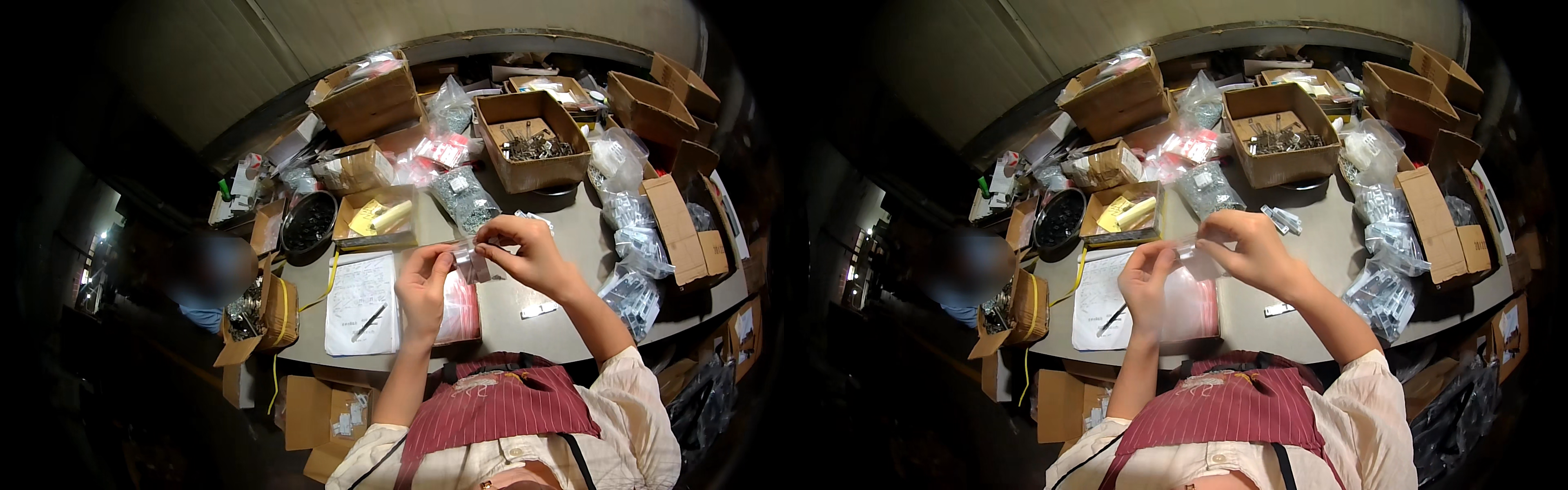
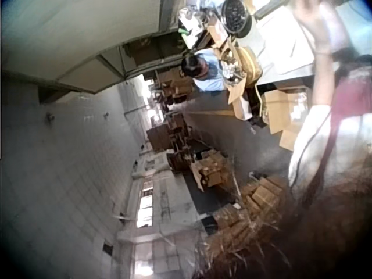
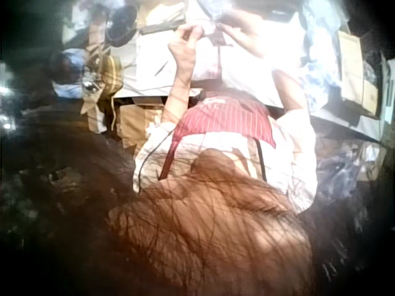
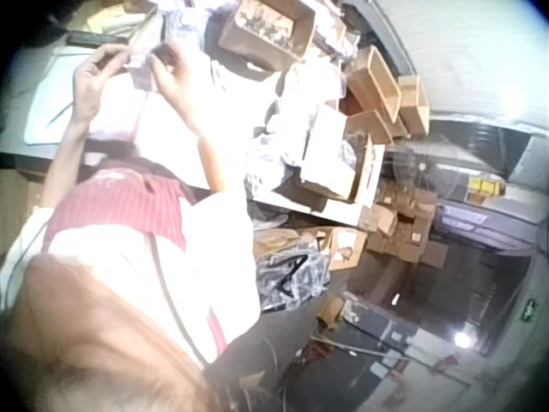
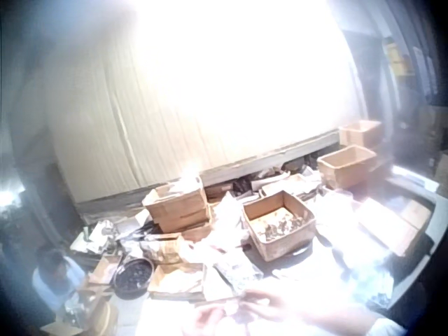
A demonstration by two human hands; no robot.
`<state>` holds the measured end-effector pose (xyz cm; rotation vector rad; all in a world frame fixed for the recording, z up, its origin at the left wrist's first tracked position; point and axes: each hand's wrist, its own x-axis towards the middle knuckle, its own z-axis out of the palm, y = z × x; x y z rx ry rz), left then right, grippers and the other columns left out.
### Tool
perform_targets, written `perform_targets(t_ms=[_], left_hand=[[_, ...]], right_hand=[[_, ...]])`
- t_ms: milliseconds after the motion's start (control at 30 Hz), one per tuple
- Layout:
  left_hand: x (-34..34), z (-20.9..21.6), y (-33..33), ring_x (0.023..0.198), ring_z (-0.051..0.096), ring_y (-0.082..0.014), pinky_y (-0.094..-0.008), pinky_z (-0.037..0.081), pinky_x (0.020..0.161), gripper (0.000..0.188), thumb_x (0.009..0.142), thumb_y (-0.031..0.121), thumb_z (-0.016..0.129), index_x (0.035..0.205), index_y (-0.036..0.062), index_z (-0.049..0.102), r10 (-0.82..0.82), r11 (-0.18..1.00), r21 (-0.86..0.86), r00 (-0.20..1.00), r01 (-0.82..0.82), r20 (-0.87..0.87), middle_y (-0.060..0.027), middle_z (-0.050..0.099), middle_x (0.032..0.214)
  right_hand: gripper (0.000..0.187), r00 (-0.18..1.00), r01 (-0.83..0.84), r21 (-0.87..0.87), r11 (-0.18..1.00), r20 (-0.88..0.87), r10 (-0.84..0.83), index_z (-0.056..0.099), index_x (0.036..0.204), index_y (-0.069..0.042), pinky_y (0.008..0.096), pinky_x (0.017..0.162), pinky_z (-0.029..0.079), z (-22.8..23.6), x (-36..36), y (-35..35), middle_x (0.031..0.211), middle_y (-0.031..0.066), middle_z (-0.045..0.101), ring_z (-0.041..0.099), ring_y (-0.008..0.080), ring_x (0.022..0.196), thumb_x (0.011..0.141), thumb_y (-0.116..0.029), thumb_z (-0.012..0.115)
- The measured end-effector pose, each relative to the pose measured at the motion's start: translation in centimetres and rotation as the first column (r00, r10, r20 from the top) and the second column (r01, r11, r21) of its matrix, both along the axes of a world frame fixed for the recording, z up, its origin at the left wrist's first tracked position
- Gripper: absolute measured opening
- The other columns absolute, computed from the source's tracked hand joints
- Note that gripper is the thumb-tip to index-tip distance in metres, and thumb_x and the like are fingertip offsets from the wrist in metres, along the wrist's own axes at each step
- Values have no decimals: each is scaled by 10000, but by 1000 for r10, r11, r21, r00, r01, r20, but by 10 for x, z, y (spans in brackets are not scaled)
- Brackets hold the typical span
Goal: The person repeatedly picks small white rectangular components from a pile on the table and places them into clear plastic bags. The filled bags are set aside on the table as the task progresses.
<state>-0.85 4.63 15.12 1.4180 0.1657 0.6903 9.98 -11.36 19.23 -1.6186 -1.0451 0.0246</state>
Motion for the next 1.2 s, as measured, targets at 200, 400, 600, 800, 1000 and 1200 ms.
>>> perform_targets(t_ms=[200,400,600,800,1000,1200], left_hand=[[-1,-3,-1,773,675,-206,-311,529,693,40,895,15,623,927,-3,639,171,859,477,982,-186,75,-107,680,853],[-10,4,1,721,680,-264,-340,529,666,46,852,11,654,896,4,641,222,701,662,963,-264,149,-126,672,804],[-31,3,15,738,679,-197,-302,525,683,28,872,10,644,888,-11,634,232,808,547,972,-220,47,-102,679,796],[-67,-10,43,788,639,-127,-268,507,752,66,924,35,609,906,-26,623,280,942,195,960,-273,-5,-60,679,820],[-125,-36,57,816,608,-120,-262,481,798,94,926,75,609,927,-19,606,400,916,59,912,-396,-93,-62,659,855],[-239,-102,85,821,606,-97,-244,494,785,45,958,30,567,952,11,607,704,688,-24,675,-725,-220,-34,654,878]], right_hand=[[287,985,-48,-74,996,164,60,577,1151,28,356,859,528,-12,-9,6,1055,176,637,663,286,992,909,-83,683],[207,915,-36,-115,993,396,79,563,1007,4,417,760,465,-25,-13,18,915,155,583,577,341,851,842,-37,681],[245,824,-113,-131,985,541,167,498,932,-39,442,740,412,-28,-18,35,853,156,508,526,358,820,780,-93,682],[274,780,-234,-187,954,549,300,489,939,-36,433,746,408,-29,-24,55,856,151,491,508,354,816,756,-66,690],[163,814,-407,-208,889,359,457,556,889,-44,422,725,403,-46,-50,90,838,133,538,529,338,795,792,-66,685],[166,902,-372,-381,846,65,426,605,843,-5,443,735,460,-116,-67,111,802,154,612,588,357,781,866,-151,682]])
